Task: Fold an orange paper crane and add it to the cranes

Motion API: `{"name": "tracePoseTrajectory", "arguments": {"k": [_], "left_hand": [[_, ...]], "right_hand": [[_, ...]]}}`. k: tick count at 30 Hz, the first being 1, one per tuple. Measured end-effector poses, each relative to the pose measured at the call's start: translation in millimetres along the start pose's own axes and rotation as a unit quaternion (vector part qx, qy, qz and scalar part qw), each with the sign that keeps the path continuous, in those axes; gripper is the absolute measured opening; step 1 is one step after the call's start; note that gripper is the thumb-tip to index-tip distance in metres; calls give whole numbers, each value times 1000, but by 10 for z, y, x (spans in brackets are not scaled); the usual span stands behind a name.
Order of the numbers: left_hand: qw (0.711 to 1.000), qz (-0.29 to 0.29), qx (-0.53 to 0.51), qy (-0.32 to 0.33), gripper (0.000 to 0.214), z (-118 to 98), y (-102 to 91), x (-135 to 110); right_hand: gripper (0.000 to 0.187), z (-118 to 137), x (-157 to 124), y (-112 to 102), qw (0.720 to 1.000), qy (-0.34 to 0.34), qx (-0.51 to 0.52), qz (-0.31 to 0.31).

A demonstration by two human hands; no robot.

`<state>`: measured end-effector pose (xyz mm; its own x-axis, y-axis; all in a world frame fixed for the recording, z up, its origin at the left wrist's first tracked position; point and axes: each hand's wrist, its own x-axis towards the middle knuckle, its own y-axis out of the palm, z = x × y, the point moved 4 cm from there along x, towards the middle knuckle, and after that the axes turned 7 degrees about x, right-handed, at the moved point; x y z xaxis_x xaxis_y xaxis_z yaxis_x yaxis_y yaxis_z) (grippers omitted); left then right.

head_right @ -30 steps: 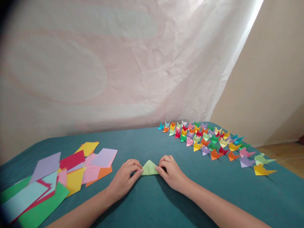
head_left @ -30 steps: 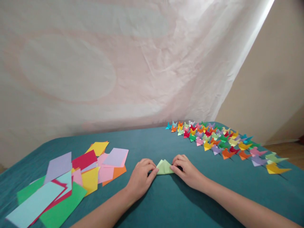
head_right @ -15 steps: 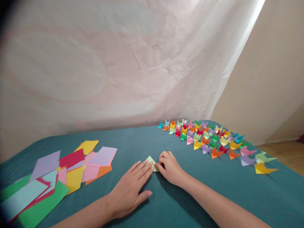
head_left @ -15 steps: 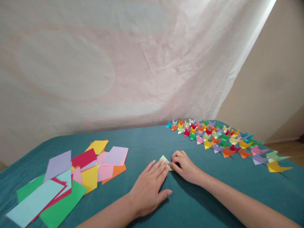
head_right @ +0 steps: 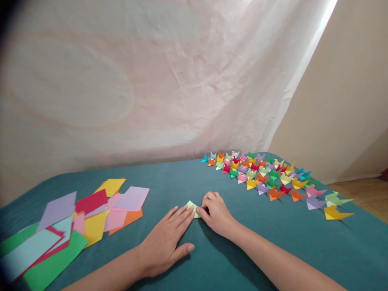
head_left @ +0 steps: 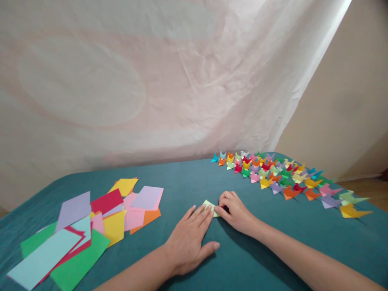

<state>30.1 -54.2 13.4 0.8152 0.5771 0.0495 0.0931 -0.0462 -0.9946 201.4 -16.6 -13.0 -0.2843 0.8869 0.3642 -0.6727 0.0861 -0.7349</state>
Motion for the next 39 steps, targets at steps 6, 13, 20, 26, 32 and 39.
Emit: {"name": "tracePoseTrajectory", "arguments": {"k": [6, 13, 20, 26, 32, 39], "left_hand": [[1000, -8, -21, 0, 66, 3, 19, -3], [1000, -7, -21, -5, 66, 0, 1, -9], [1000, -7, -21, -7, 65, -10, -6, -14], [1000, -9, -26, -8, 64, -8, -9, -9], [1000, -13, -26, -9, 64, -4, -4, -12], [1000, -13, -21, -8, 64, -5, -11, -15]], "right_hand": [[20, 29, -15, -26, 1000, 12, -9, -10], [20, 31, -17, -22, 1000, 14, -10, -9], [20, 1, -8, -6, 1000, 5, -10, -14], [18, -11, -15, -12, 1000, 5, -12, -18], [16, 12, -16, -19, 1000, 9, -9, -25], [11, 136, -59, -90, 997, -56, 24, -38]]}}
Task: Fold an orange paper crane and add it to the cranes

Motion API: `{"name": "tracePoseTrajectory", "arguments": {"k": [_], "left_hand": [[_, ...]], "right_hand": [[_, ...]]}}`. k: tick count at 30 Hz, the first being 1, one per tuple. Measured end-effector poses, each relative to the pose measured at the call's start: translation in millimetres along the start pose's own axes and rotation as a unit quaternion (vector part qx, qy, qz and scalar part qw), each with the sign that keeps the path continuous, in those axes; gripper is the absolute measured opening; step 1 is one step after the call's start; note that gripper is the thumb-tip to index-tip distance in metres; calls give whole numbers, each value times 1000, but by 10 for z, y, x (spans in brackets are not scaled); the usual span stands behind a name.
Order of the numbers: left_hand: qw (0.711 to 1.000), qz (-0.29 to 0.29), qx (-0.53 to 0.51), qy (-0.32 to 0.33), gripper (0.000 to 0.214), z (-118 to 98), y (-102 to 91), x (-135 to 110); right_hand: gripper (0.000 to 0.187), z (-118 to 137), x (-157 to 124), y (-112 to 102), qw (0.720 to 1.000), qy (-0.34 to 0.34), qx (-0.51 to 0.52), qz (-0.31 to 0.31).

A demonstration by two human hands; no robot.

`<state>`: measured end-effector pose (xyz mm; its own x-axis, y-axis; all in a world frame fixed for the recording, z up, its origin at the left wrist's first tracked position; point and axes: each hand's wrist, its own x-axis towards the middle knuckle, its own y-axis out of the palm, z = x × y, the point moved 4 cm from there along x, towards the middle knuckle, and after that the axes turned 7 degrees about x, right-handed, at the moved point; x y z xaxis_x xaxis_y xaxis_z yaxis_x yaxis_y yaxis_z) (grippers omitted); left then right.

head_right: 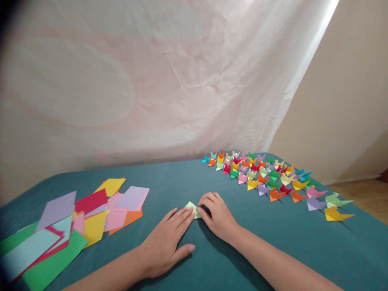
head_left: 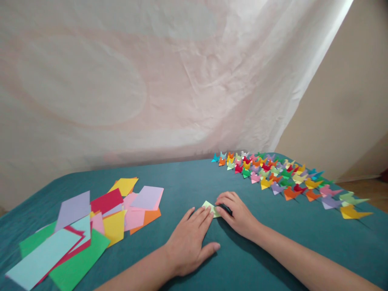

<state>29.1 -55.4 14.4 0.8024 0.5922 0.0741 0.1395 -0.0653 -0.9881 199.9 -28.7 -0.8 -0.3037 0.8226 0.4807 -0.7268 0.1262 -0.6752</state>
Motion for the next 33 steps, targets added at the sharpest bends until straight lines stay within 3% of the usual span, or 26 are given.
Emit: {"name": "tracePoseTrajectory", "arguments": {"k": [6, 20, 33], "left_hand": [[1000, -4, -5, -3, 64, -8, -11, 3], [1000, -16, -13, -5, 63, 64, -10, 31], [1000, -8, -22, -9, 64, 84, 18, 31]], "right_hand": [[27, 129, -43, 26, 996, -80, -7, 41], [24, 119, -48, 58, 995, -50, -27, 78], [21, 118, -46, 61, 996, -48, -38, 71]]}}
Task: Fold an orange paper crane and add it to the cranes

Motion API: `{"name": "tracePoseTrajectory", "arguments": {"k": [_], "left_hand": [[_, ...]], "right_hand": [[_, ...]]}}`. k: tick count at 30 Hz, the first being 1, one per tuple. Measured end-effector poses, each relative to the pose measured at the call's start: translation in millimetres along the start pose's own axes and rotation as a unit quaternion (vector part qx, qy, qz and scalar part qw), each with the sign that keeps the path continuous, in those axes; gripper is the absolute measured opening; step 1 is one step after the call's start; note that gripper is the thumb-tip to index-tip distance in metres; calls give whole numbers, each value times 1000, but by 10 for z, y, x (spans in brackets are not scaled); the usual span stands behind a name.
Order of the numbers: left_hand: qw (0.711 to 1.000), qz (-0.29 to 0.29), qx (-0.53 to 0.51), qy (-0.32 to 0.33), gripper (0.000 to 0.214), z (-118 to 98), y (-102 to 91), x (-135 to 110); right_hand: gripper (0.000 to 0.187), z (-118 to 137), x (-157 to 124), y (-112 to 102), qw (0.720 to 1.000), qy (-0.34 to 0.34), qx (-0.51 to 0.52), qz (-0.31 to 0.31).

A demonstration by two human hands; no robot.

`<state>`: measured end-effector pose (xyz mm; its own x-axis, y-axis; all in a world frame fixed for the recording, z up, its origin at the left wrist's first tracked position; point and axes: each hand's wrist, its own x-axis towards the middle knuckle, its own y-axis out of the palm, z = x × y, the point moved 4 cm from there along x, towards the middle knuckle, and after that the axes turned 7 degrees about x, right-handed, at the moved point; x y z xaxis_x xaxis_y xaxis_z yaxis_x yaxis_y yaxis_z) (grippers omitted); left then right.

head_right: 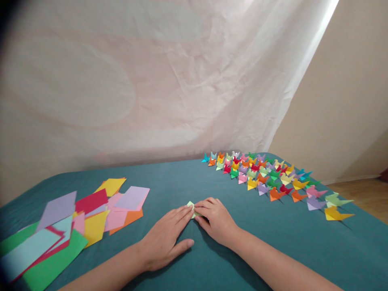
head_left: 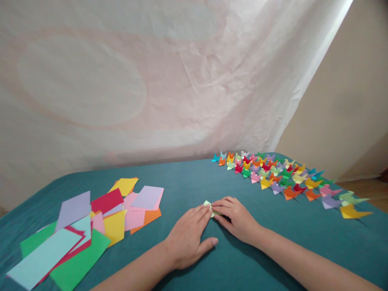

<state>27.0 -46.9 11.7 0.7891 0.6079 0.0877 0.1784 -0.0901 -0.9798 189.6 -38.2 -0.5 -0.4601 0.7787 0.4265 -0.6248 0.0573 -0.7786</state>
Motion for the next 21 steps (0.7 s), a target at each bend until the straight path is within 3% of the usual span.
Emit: {"name": "tracePoseTrajectory", "arguments": {"k": [21], "left_hand": [[1000, -1, 4, 8, 65, 6, 5, 1]], "right_hand": [[18, -12, -11, 17, 999, -14, -46, -6]]}}
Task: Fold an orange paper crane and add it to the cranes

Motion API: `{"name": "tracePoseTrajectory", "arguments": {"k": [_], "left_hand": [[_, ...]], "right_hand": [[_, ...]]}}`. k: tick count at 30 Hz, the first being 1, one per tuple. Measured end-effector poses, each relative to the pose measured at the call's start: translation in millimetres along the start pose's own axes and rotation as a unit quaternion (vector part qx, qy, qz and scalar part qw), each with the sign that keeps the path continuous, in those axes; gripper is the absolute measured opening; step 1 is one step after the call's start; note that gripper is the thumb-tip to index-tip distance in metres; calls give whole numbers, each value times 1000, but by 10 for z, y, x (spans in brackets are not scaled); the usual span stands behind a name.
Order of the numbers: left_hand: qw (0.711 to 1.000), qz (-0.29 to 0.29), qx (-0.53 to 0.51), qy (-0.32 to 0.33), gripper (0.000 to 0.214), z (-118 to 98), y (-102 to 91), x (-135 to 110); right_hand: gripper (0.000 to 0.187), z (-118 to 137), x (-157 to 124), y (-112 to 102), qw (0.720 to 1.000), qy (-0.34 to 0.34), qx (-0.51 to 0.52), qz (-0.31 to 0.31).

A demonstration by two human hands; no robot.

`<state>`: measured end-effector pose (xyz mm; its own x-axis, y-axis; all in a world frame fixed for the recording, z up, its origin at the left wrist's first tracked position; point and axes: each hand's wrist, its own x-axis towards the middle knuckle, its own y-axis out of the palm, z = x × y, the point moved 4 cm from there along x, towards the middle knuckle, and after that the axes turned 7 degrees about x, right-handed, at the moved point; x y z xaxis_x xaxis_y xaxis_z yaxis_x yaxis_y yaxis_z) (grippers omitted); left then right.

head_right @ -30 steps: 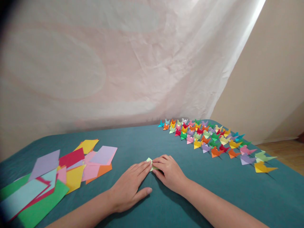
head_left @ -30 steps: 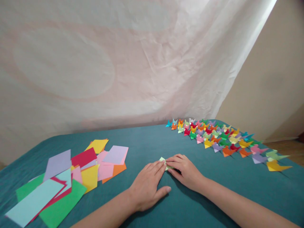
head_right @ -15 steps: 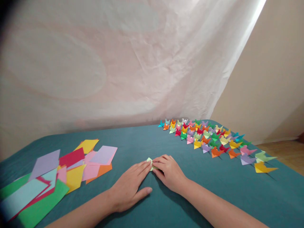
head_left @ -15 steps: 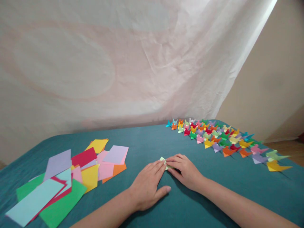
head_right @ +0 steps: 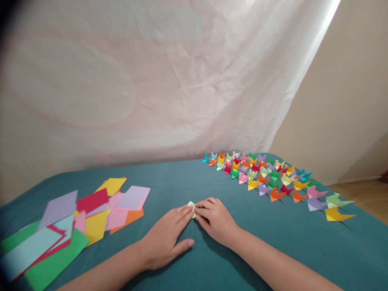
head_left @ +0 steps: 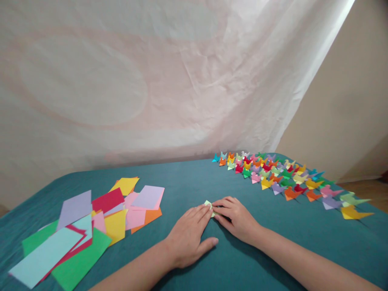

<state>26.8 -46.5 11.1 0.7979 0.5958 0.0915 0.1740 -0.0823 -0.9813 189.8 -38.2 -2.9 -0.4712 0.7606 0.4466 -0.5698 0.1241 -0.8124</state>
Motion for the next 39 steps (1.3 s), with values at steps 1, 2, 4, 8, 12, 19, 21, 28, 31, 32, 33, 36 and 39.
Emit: {"name": "tracePoseTrajectory", "arguments": {"k": [1, 2, 4, 8, 12, 19, 21, 28, 31, 32, 33, 36, 39], "left_hand": [[1000, 0, 0, 0, 65, 1, 1, 0], [1000, 1, 0, 1, 66, 2, 2, 0], [1000, 3, 1, -1, 66, 0, -2, 1], [1000, 14, 5, -7, 65, -9, -21, 9], [1000, 10, 5, -2, 65, -15, -30, 14], [1000, 12, 12, 1, 65, 2, -2, 9], [1000, 12, 14, 3, 66, 6, 3, 8], [1000, 18, 22, -2, 67, 7, -12, 20], [1000, 16, 22, -2, 66, 4, -20, 29], [1000, 16, 23, -1, 66, 6, -20, 31], [1000, 15, 23, -1, 65, 9, -20, 33], [999, 20, 27, 2, 62, 18, -18, 37], [999, 27, 32, 0, 62, 23, -19, 40]], "right_hand": [[18, 3, 1, -3, 1000, 1, 0, 0], [19, 7, 2, -6, 1000, 2, 2, 0], [20, 13, 1, -11, 1000, 4, 6, 1], [20, 21, -8, -17, 1000, -2, 6, -1], [18, 53, -16, -35, 999, -22, -18, -14], [15, 153, -22, -67, 996, -72, -55, -18], [16, 162, -28, -63, 993, -84, -77, -8], [25, 243, -57, -59, 973, -123, -178, 77], [29, 282, -56, -64, 968, -114, -203, 95], [29, 292, -54, -64, 967, -111, -208, 97], [28, 299, -52, -62, 966, -109, -211, 98], [28, 310, -45, -59, 965, -104, -218, 103], [27, 313, -40, -89, 964, -94, -221, 111]]}}
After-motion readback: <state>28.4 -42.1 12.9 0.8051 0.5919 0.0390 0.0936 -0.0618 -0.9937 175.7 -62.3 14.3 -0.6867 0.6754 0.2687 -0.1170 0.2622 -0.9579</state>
